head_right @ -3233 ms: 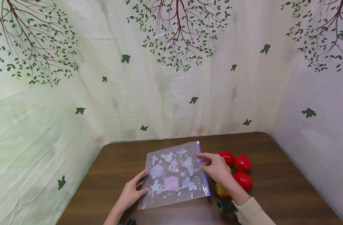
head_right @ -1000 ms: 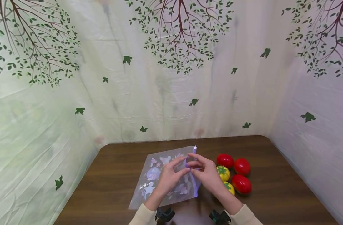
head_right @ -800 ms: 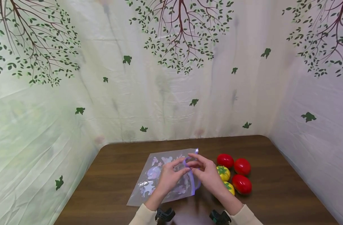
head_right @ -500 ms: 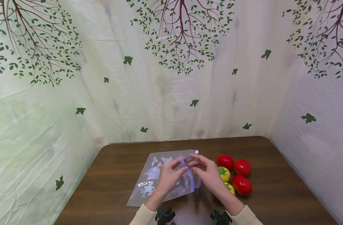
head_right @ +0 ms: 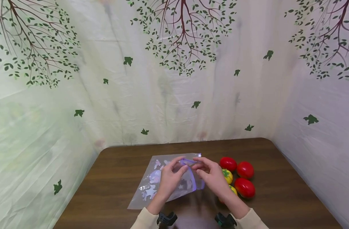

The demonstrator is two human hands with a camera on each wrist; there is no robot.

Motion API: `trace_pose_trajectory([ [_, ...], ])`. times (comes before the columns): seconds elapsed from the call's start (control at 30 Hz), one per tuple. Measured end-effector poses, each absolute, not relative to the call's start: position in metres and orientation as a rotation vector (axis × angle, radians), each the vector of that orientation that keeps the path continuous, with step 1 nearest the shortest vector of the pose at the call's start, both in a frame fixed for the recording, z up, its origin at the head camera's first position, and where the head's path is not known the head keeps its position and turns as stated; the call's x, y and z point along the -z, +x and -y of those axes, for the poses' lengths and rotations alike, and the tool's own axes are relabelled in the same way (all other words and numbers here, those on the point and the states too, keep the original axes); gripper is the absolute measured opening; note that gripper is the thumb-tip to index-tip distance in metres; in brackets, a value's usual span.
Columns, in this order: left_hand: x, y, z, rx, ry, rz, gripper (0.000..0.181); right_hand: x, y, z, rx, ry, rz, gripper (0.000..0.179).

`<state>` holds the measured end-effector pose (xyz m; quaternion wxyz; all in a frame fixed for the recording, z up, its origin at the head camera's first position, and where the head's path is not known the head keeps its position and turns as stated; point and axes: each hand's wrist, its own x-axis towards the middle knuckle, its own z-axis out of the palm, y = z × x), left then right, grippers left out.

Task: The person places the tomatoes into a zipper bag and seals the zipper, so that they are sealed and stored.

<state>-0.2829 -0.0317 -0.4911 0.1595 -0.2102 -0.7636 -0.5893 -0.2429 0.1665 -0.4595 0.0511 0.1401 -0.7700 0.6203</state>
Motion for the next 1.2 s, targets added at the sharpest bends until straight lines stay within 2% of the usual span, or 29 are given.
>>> trace_pose_trajectory([
  [0.4, 0.49, -0.287, 0.032, 1.648, -0.659, 2.148, 0.022, 0.452, -0.245, -0.177, -1.83, 0.396, 2.381, 0.043],
  [0.67, 0.49, -0.289, 0.031, 1.616, -0.638, 2.097, 0.017, 0.446, -0.241, -0.189, -1.577, 0.384, 2.51, 0.044],
  [1.2, 0.491, -0.291, 0.036, 1.671, -0.665, 2.078, 0.025, 0.453, -0.223, -0.227, -1.373, 0.35, 2.736, 0.053],
])
